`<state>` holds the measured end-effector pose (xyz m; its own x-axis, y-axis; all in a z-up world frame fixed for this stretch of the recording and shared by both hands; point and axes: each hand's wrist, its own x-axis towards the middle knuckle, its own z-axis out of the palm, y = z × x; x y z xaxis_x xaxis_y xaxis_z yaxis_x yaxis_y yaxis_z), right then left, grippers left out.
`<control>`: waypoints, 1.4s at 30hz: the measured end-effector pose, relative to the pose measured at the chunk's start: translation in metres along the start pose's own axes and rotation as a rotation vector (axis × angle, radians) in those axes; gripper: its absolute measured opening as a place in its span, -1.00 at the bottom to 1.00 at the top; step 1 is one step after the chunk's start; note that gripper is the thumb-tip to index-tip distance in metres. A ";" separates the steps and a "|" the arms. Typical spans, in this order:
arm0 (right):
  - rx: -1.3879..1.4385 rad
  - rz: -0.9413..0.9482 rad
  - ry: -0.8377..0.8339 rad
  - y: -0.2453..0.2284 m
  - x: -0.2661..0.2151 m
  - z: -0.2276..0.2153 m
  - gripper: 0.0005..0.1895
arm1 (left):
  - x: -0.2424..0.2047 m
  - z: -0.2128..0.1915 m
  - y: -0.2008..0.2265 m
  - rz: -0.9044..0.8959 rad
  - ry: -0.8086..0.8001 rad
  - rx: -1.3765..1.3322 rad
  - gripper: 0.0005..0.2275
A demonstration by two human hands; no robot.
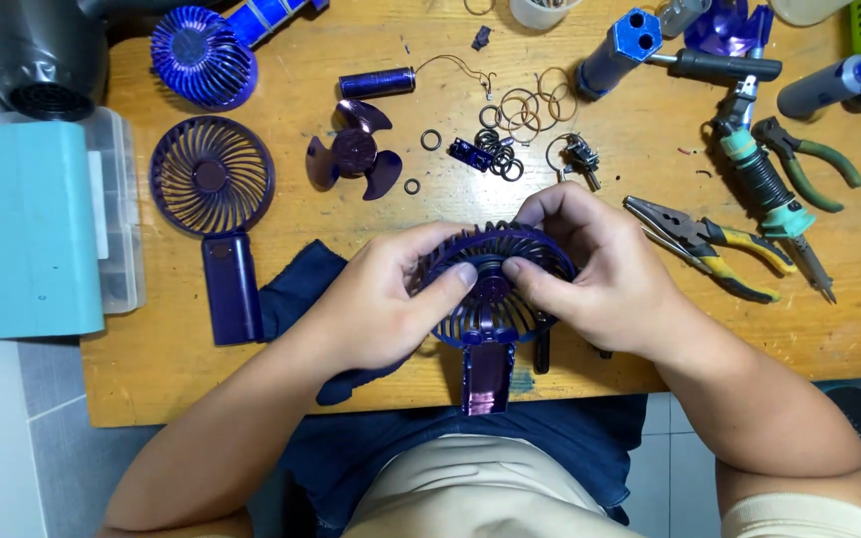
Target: Disassembling the plastic casing of a handheld electric fan using a prying tool.
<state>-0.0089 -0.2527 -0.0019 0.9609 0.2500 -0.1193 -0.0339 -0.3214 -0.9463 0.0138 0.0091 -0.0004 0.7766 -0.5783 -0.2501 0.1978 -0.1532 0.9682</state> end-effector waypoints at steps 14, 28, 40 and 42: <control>-0.005 0.044 -0.064 0.008 0.015 0.000 -0.69 | 0.015 -0.001 0.005 -0.031 0.093 0.256 -0.79; -0.028 -0.082 -0.005 0.010 0.017 -0.002 -0.65 | 0.012 -0.054 -0.009 0.168 -0.006 0.026 -0.45; -0.574 -0.185 0.054 0.028 0.021 0.002 -0.73 | -0.060 -0.052 0.006 -0.097 -0.029 1.068 -0.78; -0.658 -0.226 0.076 0.029 0.019 0.002 -0.76 | -0.067 -0.039 -0.023 -0.100 0.089 1.238 -0.76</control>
<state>0.0077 -0.2557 -0.0322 0.9420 0.3195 0.1031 0.3200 -0.7615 -0.5637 -0.0193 0.0830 -0.0060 0.8381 -0.4715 -0.2744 -0.4003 -0.8733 0.2778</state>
